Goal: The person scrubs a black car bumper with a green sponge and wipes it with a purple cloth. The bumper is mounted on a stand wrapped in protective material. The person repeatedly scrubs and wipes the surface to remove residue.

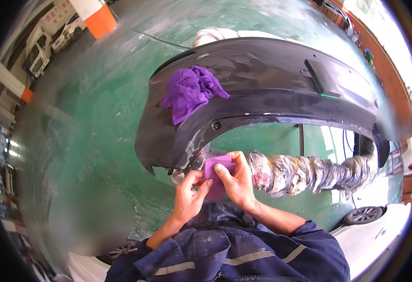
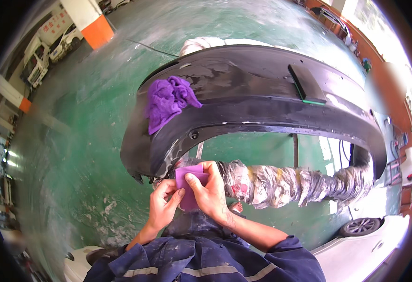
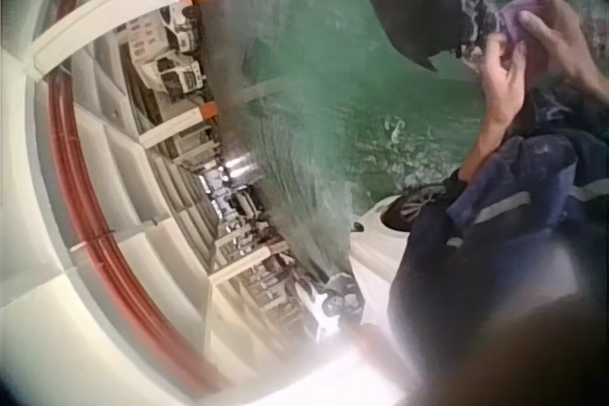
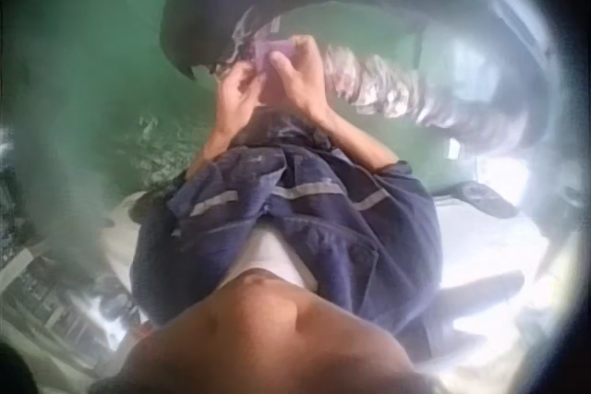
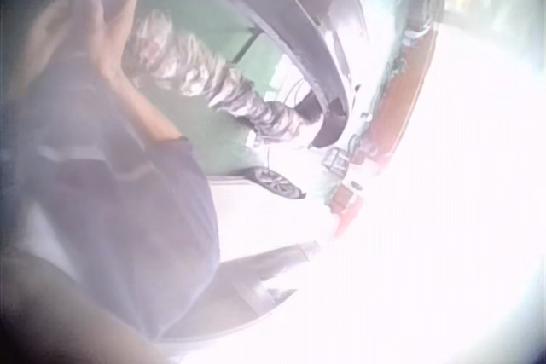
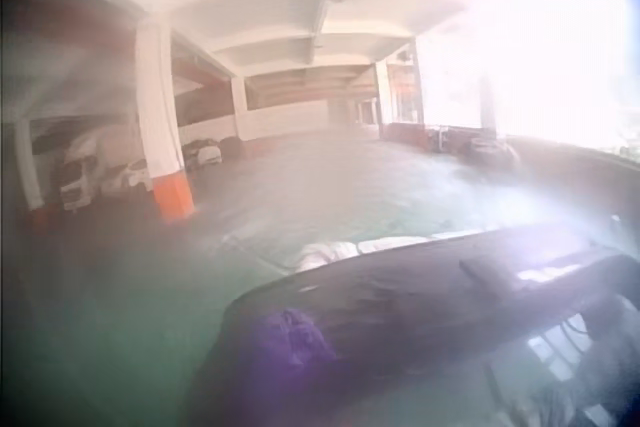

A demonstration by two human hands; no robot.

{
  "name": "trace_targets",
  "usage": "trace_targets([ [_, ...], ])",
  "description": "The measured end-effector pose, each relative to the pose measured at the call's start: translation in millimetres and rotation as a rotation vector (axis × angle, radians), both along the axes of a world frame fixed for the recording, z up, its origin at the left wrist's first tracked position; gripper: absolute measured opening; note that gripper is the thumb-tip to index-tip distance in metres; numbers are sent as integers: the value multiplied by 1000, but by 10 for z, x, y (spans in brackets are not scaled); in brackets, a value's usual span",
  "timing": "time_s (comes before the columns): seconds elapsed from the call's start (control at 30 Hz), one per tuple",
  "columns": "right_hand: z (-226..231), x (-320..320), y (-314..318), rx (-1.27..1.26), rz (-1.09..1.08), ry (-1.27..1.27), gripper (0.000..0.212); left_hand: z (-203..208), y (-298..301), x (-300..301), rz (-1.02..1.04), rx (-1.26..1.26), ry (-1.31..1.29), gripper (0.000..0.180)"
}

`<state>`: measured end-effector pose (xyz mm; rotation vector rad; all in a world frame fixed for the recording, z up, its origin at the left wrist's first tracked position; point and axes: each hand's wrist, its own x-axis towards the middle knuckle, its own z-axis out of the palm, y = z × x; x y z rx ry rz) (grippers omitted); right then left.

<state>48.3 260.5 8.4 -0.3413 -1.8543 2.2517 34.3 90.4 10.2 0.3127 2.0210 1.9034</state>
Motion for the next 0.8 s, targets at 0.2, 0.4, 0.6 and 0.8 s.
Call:
trace_targets([
  [0.2,115,354,182,22,213,143,54,96,90,-81,-59,370,-378,18],
  [0.4,-52,340,-63,68,133,308,55,283,92,-407,-328,-817,685,14],
  [0.6,14,-128,-750,191,-326,102,51,1198,-93,-1712,-450,-728,1448,86],
  [0.8,70,-598,-1256,518,-450,-112,58,843,475,-3009,-791,-446,1596,75],
])
